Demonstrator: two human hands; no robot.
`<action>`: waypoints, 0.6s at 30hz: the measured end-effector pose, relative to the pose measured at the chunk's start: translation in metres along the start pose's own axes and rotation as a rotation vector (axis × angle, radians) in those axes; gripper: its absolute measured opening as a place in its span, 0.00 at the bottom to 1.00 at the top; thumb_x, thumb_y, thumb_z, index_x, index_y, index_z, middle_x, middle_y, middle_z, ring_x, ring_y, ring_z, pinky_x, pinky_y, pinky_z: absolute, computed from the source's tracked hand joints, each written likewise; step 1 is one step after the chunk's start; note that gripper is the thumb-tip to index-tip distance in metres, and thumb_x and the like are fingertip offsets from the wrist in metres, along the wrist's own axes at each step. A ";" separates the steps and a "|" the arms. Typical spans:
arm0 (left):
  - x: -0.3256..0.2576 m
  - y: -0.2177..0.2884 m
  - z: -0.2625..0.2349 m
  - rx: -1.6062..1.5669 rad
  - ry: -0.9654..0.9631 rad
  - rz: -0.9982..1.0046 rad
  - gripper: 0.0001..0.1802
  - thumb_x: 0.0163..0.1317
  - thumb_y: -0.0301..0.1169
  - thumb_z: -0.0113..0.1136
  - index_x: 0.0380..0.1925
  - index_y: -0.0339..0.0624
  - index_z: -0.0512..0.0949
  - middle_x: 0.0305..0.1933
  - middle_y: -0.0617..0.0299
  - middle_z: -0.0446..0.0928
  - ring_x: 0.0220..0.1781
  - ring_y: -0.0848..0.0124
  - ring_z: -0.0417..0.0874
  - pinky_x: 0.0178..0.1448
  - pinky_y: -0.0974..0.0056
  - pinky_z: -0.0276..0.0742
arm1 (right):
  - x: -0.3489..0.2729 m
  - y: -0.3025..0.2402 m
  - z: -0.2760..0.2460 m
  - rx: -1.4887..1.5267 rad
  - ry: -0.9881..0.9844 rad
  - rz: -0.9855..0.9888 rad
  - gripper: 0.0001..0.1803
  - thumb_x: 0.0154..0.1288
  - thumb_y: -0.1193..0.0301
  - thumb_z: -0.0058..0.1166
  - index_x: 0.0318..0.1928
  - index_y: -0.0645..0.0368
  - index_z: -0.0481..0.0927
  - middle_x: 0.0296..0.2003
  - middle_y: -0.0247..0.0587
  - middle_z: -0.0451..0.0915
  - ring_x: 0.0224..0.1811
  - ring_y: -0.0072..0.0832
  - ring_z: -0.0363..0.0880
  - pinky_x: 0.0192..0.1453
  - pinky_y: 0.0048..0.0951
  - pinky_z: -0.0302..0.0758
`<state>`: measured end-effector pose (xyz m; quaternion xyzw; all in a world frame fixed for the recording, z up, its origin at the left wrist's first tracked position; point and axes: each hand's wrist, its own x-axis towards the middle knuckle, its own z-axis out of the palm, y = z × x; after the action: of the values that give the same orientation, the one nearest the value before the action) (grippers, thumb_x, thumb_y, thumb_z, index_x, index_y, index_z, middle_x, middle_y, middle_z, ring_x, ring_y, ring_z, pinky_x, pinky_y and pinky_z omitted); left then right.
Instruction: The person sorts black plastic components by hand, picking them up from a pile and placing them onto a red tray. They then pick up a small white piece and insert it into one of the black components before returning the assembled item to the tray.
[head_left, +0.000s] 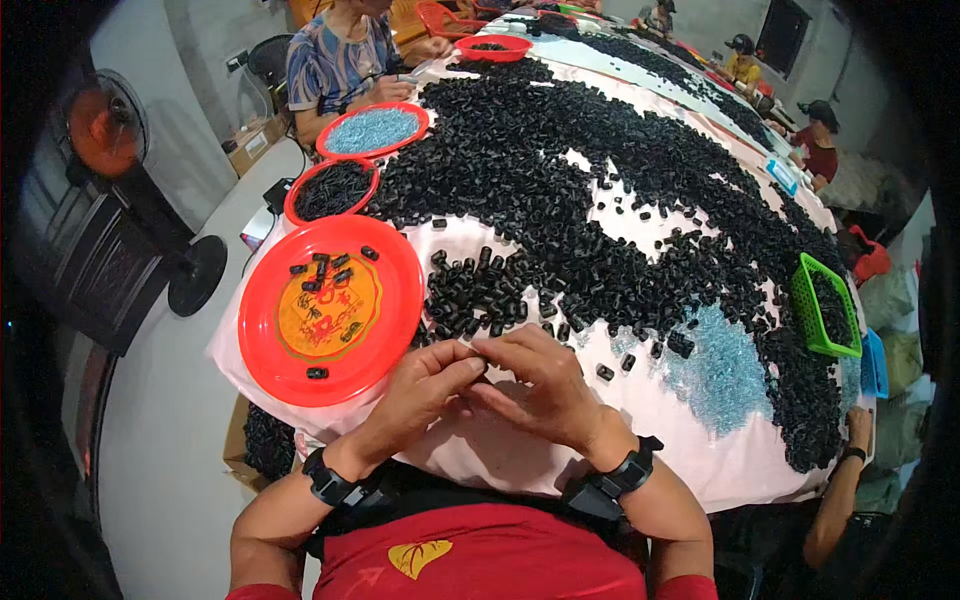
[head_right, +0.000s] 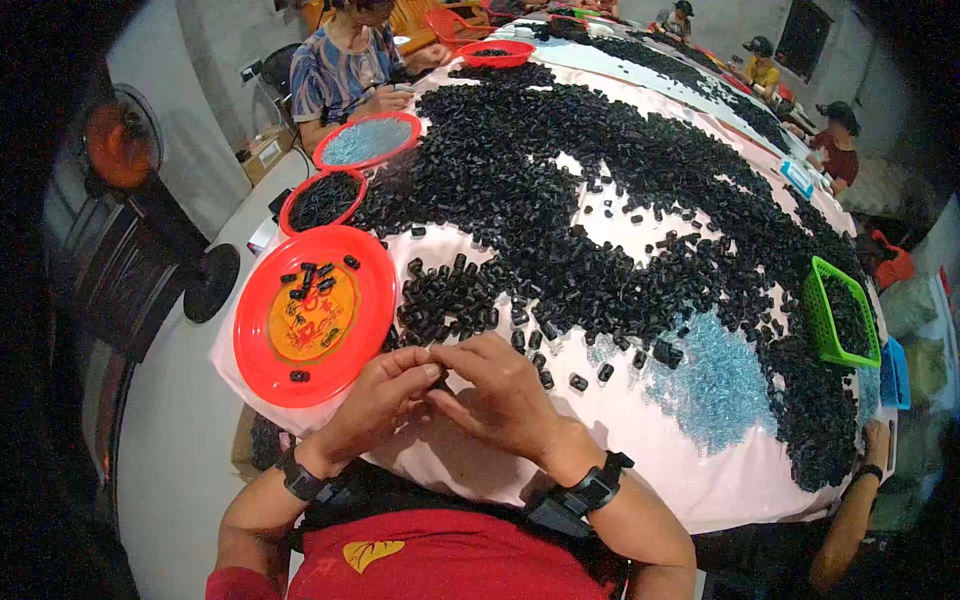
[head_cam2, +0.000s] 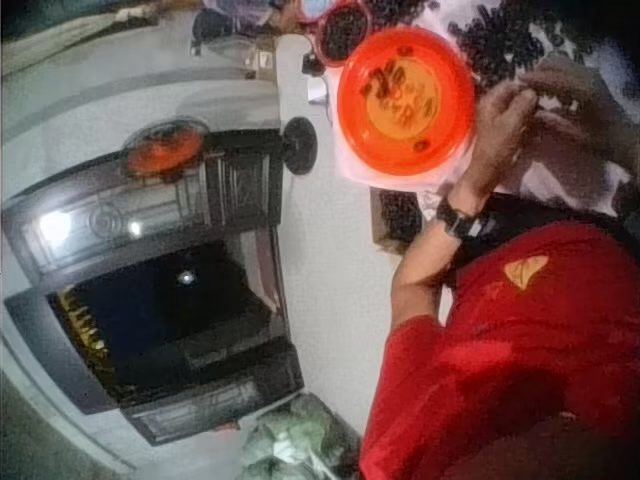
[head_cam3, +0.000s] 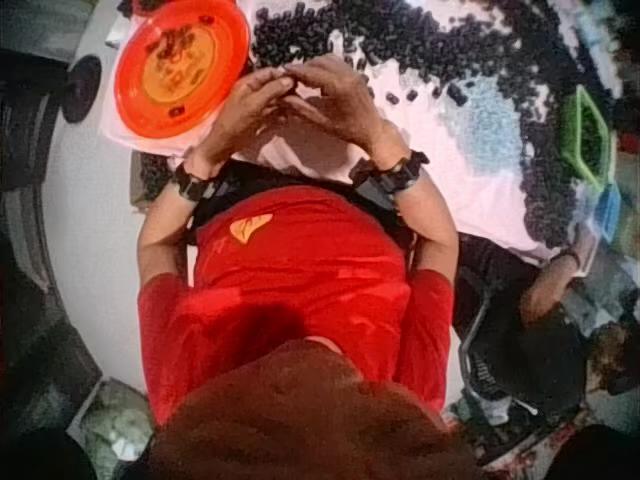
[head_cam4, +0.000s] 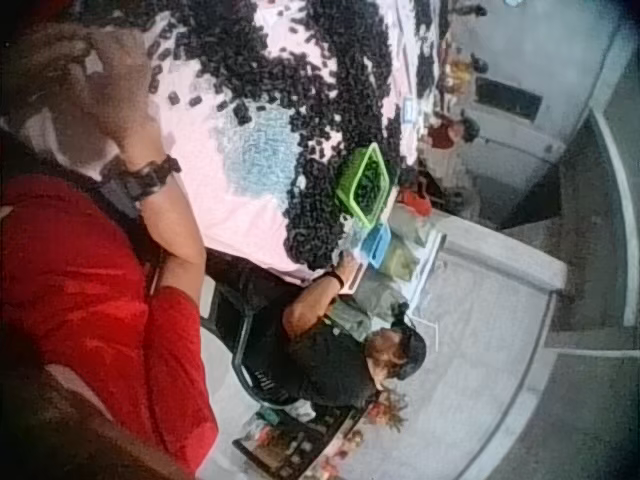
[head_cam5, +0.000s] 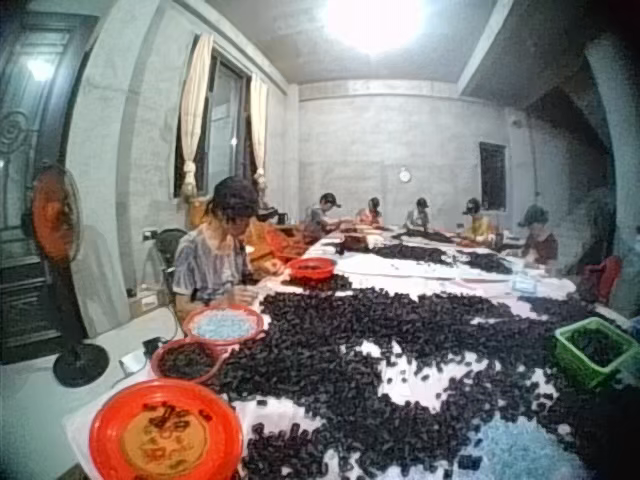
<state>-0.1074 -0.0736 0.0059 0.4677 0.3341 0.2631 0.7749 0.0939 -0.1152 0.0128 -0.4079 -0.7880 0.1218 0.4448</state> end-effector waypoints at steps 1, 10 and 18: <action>0.000 -0.002 -0.002 -0.001 0.007 -0.003 0.10 0.78 0.36 0.56 0.50 0.44 0.80 0.41 0.70 0.83 0.39 0.83 0.83 0.40 0.75 0.79 | 0.001 -0.004 -0.002 0.034 -0.005 0.057 0.26 0.55 0.71 0.74 0.55 0.59 0.83 0.39 0.47 0.82 0.40 0.44 0.82 0.44 0.40 0.80; 0.000 -0.006 0.007 -0.197 -0.109 0.036 0.13 0.80 0.37 0.52 0.54 0.44 0.80 0.43 0.73 0.82 0.41 0.87 0.81 0.44 0.77 0.76 | 0.003 -0.002 0.000 -0.026 -0.018 0.020 0.27 0.51 0.72 0.74 0.55 0.56 0.83 0.45 0.45 0.84 0.46 0.44 0.83 0.49 0.40 0.82; -0.003 0.000 -0.001 -0.166 -0.176 -0.049 0.17 0.80 0.40 0.52 0.54 0.41 0.81 0.44 0.70 0.83 0.43 0.86 0.80 0.47 0.76 0.76 | 0.003 0.000 0.002 -0.099 0.003 -0.019 0.26 0.50 0.74 0.73 0.52 0.58 0.83 0.43 0.45 0.84 0.44 0.44 0.83 0.46 0.38 0.82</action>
<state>-0.1101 -0.0748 0.0066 0.4151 0.2529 0.2288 0.8435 0.0917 -0.1126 0.0140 -0.4221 -0.7962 0.0778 0.4264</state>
